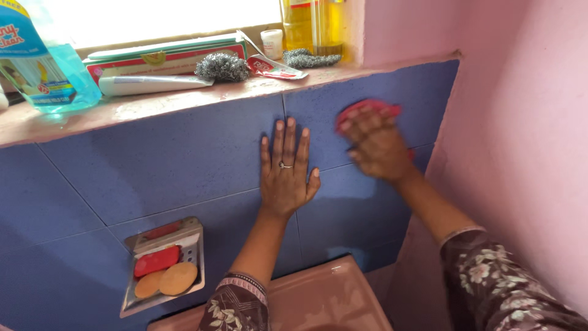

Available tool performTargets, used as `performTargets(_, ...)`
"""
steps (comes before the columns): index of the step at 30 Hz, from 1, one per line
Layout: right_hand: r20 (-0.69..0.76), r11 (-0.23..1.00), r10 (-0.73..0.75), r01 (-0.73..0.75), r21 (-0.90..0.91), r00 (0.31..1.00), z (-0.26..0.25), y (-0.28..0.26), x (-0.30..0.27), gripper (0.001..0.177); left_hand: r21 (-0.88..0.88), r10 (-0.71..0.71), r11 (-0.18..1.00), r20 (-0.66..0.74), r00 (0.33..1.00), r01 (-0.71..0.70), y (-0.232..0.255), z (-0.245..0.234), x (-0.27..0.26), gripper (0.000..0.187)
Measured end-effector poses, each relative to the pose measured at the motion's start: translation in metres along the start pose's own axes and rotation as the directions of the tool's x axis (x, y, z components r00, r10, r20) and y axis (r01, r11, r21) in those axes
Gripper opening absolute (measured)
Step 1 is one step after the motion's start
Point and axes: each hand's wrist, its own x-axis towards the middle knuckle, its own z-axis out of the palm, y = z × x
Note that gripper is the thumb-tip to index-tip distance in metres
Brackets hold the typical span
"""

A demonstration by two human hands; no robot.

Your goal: The person washes their hands under a running tap in a pink sink, then uses a red cloth to wipe the blue tiled wall above the sink. They rinse the cloth in the sink and continue wiping the wall and the sink basin.

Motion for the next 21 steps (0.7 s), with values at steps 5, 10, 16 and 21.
performTargets(5,-0.146,0.878,0.469,-0.478,-0.030,0.871,-0.012,0.029,-0.032,0.065,0.004,-0.014,1.000,0.013,1.000,0.014,0.002,0.003,-0.002,0.065)
performTargets(10,-0.331,0.675,0.719,-0.727,0.123,0.612,0.016,-0.014,-0.049,0.069,-0.014,-0.020,1.000,0.030,0.999,0.020,0.002,0.005,0.000,0.065)
performTargets(16,-0.409,0.417,0.860,-0.883,0.216,0.306,0.065,-0.108,-0.006,0.068,-0.076,-0.020,0.997,0.017,1.000,0.021,0.002,0.003,0.001,0.066)
performTargets(21,-0.357,0.653,0.746,-0.721,0.230,0.562,0.090,-0.171,0.027,0.065,-0.164,-0.012,0.986,0.027,1.000,0.017,0.000,0.000,0.000,0.070)
